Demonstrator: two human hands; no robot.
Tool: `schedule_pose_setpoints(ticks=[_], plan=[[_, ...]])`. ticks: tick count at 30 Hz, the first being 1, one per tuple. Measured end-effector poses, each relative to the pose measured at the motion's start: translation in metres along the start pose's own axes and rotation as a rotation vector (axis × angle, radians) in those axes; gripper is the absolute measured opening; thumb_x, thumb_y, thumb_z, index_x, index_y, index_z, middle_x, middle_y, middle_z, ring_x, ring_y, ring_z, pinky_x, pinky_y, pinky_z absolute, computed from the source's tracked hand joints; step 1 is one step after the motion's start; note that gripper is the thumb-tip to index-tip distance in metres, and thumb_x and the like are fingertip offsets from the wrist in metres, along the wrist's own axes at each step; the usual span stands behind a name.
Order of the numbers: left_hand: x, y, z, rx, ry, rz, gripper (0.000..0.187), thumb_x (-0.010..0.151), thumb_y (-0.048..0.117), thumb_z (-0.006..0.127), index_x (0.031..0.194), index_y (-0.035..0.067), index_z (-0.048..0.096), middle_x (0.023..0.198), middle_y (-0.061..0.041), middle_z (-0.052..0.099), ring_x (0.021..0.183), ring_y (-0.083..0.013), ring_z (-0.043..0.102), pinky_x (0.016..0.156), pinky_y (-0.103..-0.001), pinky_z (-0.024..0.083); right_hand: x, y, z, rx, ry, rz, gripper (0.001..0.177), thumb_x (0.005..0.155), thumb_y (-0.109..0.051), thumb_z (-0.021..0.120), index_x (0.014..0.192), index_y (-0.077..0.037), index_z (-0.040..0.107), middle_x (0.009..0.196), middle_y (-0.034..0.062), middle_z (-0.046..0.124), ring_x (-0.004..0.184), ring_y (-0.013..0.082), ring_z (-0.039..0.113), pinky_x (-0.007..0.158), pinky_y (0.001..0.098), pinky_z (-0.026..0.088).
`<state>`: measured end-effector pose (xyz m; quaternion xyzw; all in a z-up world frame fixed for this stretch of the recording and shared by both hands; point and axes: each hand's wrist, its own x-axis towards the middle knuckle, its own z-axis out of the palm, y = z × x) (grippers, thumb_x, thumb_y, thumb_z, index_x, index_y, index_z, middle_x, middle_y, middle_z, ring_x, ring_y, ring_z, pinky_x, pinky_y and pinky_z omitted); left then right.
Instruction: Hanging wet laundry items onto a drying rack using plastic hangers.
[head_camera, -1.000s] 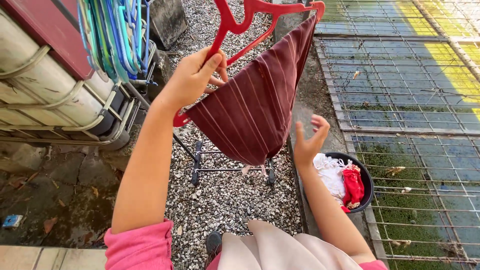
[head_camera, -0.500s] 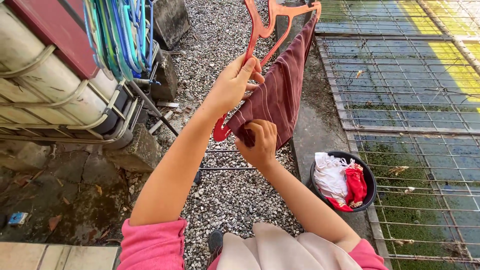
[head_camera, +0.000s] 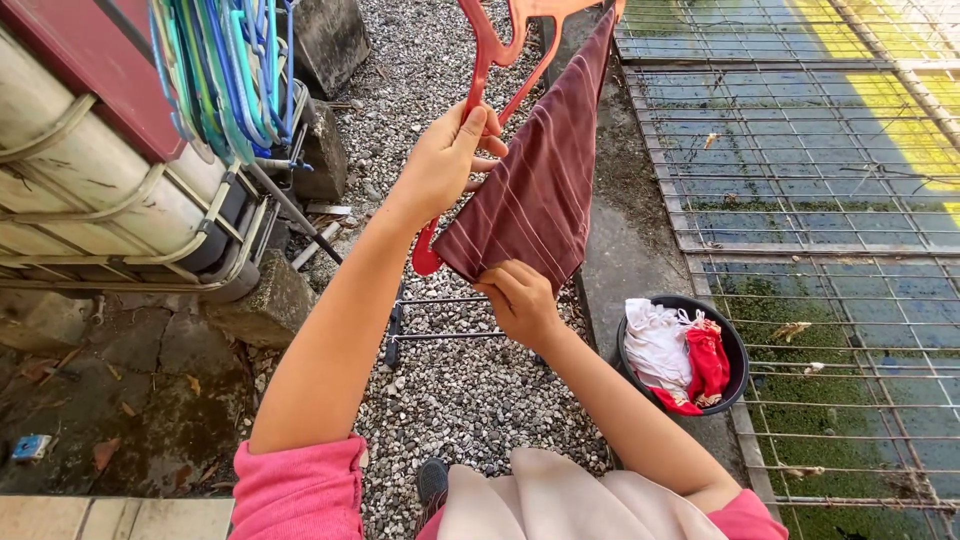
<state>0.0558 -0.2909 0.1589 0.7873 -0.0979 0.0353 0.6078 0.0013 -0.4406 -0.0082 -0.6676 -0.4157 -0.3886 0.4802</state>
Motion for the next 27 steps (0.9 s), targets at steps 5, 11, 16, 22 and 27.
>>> schedule_pose_setpoints(ticks=[5, 11, 16, 22, 27], plan=[[-0.004, 0.003, 0.002, 0.022, 0.005, 0.006, 0.033, 0.107, 0.048, 0.032, 0.103, 0.027, 0.057, 0.098, -0.001, 0.073, 0.097, -0.0187, 0.075, 0.074, -0.033, 0.065, -0.021, 0.008, -0.001, -0.039, -0.059, -0.028, 0.013, 0.099, -0.015, 0.065, 0.089, -0.011, 0.07, 0.076, 0.0048, 0.062, 0.064, 0.0283, 0.063, 0.063, 0.0368, 0.053], [-0.026, 0.015, -0.003, 0.264, -0.051, 0.094, 0.035, 0.108, 0.047, 0.033, 0.107, 0.024, 0.06, 0.09, -0.002, 0.073, 0.098, -0.0263, 0.074, 0.079, -0.042, 0.06, 0.021, 0.02, -0.037, -0.107, -0.121, -0.166, 0.014, 0.099, -0.017, 0.065, 0.089, -0.012, 0.072, 0.084, 0.005, 0.067, 0.083, 0.0275, 0.067, 0.082, 0.0399, 0.051], [-0.064, 0.05, -0.012, 0.606, -0.085, 0.19, 0.037, 0.108, 0.04, 0.039, 0.122, 0.014, 0.061, 0.084, -0.011, 0.072, 0.095, -0.0368, 0.072, 0.086, -0.056, 0.052, 0.058, 0.078, -0.091, -0.246, 0.206, -0.004, 0.013, 0.107, -0.015, 0.06, 0.108, -0.009, 0.072, 0.104, 0.009, 0.069, 0.104, 0.0305, 0.06, 0.097, 0.043, 0.043], [-0.068, 0.048, -0.04, 0.514, -0.21, 0.16, 0.037, 0.109, 0.036, 0.04, 0.107, 0.007, 0.063, 0.073, -0.014, 0.066, 0.078, -0.0341, 0.071, 0.077, -0.051, 0.056, 0.036, 0.115, -0.116, 0.088, 0.418, 0.623, 0.061, 0.107, -0.032, 0.077, 0.143, -0.009, 0.034, 0.137, 0.0187, 0.039, 0.121, 0.0334, 0.045, 0.104, 0.0513, 0.039], [-0.047, 0.022, -0.064, 0.351, -0.243, 0.009, 0.035, 0.11, 0.029, 0.044, 0.127, 0.004, 0.061, 0.075, -0.007, 0.056, 0.083, -0.0244, 0.073, 0.075, -0.042, 0.062, 0.044, 0.1, -0.13, 0.359, 0.243, 0.827, 0.016, 0.106, -0.015, 0.067, 0.092, -0.016, 0.073, 0.082, -0.0083, 0.062, 0.081, 0.0018, 0.054, 0.082, 0.0181, 0.044]])
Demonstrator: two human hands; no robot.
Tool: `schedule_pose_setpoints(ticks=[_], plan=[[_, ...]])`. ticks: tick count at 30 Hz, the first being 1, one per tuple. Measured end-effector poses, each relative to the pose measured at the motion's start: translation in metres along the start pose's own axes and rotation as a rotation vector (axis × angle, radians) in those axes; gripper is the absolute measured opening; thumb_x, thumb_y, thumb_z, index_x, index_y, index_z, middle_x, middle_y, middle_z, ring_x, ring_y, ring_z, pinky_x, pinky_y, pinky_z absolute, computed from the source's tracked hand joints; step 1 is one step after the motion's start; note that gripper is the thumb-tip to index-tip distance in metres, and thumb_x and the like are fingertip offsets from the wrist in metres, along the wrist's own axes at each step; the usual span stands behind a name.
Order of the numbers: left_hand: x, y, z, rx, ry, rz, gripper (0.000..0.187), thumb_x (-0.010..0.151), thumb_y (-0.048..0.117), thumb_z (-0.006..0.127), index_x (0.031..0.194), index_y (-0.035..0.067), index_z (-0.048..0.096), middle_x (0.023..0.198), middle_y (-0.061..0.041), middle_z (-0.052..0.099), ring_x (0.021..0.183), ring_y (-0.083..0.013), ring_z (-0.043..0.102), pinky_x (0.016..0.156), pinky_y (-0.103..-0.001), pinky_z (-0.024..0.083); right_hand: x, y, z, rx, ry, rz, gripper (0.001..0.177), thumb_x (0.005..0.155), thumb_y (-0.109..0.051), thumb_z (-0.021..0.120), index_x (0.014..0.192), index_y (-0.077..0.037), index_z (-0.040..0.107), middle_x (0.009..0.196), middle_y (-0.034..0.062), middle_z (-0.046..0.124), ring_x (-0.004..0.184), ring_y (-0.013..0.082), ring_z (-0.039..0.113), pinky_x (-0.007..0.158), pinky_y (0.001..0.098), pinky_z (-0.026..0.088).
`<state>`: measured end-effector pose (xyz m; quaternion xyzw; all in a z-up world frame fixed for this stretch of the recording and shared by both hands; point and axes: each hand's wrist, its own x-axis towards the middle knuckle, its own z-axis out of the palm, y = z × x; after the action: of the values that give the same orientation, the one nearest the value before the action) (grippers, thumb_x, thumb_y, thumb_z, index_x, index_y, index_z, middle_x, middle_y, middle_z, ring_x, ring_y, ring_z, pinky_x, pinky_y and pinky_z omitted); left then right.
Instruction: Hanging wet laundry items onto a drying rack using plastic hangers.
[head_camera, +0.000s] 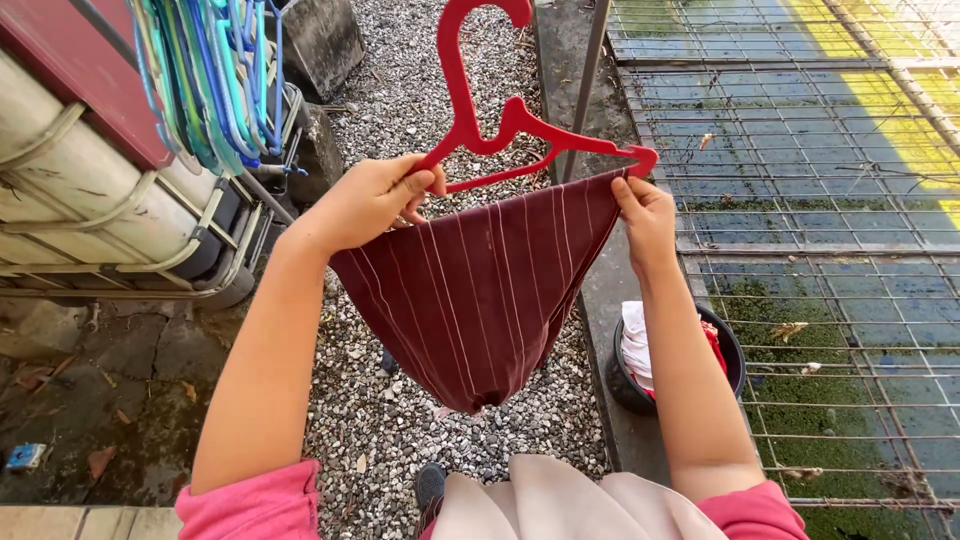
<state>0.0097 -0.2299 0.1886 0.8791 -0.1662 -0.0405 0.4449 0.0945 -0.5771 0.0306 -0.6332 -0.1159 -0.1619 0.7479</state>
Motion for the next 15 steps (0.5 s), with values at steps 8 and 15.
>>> schedule_pose_setpoints(ticks=[8, 15], plan=[[0.003, 0.028, 0.001, 0.056, 0.04, 0.006, 0.031, 0.11, 0.031, 0.046, 0.109, 0.006, 0.064, 0.071, -0.006, 0.058, 0.081, -0.0238, 0.076, 0.072, -0.038, 0.064, 0.015, 0.011, 0.004, -0.219, 0.222, -0.198, 0.02, 0.108, -0.026, 0.068, 0.094, -0.016, 0.077, 0.07, -0.0085, 0.054, 0.071, 0.0029, 0.045, 0.069, 0.0164, 0.042], [0.014, 0.009, -0.004, 0.013, 0.077, 0.041, 0.034, 0.111, 0.032, 0.045, 0.119, 0.005, 0.065, 0.07, -0.006, 0.058, 0.079, -0.0253, 0.075, 0.071, -0.039, 0.064, -0.003, 0.067, 0.01, -0.167, 0.282, -0.117, 0.04, 0.104, -0.044, 0.074, 0.111, -0.015, 0.048, 0.09, 0.004, 0.062, 0.081, 0.0183, 0.066, 0.07, 0.0278, 0.055]])
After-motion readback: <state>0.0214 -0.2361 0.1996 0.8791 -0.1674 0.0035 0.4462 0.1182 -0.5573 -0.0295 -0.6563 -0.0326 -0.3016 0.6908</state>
